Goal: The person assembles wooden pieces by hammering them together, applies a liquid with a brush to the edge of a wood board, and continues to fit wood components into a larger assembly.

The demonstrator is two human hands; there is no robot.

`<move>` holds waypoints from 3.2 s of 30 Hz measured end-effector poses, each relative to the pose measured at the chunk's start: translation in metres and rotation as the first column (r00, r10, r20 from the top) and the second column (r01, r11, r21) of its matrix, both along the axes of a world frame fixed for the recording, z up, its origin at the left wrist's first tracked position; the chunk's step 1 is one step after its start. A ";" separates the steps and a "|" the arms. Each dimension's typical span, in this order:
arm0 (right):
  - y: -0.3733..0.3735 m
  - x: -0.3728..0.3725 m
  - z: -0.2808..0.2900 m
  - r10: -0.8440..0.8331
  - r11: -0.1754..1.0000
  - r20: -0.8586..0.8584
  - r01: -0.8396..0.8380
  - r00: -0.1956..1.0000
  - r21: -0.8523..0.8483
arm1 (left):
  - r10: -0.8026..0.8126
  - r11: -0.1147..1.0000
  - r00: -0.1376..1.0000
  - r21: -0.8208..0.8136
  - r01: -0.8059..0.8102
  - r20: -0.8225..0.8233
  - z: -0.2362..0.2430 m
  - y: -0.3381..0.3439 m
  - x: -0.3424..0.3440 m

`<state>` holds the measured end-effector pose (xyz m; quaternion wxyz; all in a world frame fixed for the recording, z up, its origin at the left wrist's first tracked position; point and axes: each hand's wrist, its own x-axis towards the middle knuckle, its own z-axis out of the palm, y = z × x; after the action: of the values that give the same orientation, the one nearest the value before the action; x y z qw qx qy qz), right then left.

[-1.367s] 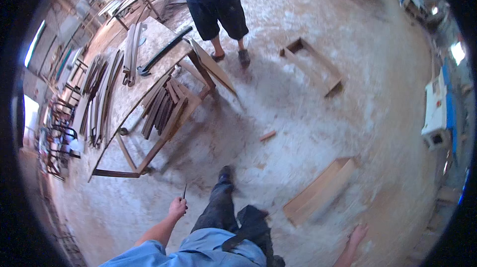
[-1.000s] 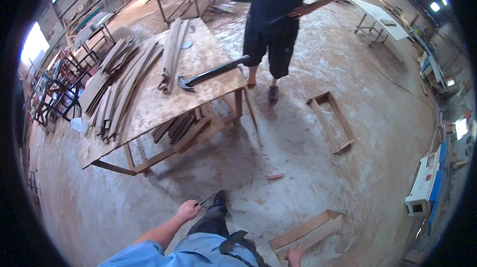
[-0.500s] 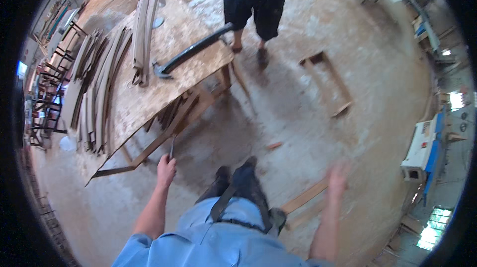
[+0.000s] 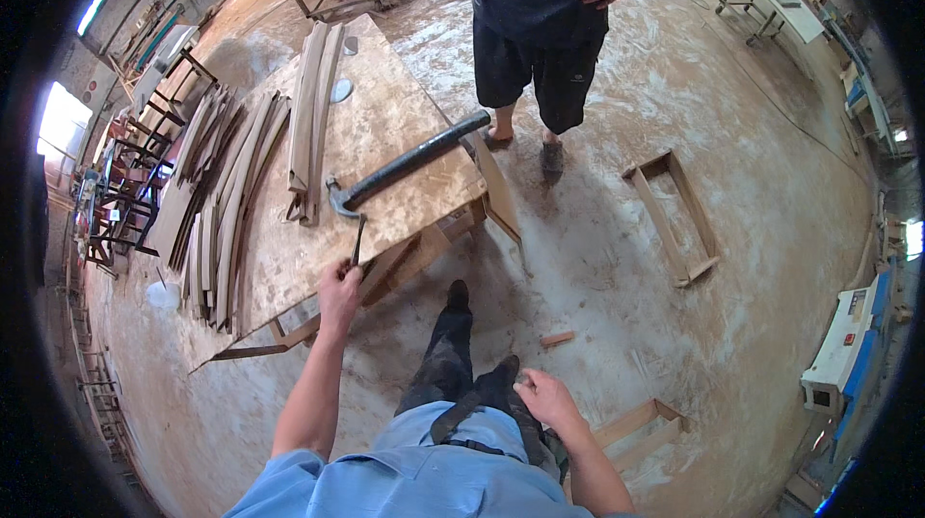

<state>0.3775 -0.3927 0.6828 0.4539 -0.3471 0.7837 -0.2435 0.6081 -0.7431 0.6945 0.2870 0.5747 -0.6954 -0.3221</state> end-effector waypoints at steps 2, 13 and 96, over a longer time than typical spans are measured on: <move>-0.009 -0.006 -0.007 -0.018 0.999 -0.001 0.018 1.000 0.035 | 0.007 0.999 0.999 0.035 -0.009 0.049 -0.001 -0.051 -0.023; -0.152 -0.110 -0.041 -0.127 0.975 -0.148 0.151 0.981 0.160 | -0.035 0.993 0.890 -0.086 0.083 0.454 -0.072 -0.277 -0.106; 0.022 -0.238 0.186 0.285 0.939 -0.519 -0.343 0.806 -0.017 | -0.946 0.265 0.306 0.293 0.919 -0.104 0.019 0.045 -0.281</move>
<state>0.1395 -0.3712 0.8693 0.2447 -0.5485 0.7923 -0.1075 0.3268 -0.6980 0.7137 -0.0799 0.1059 -0.8543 -0.5026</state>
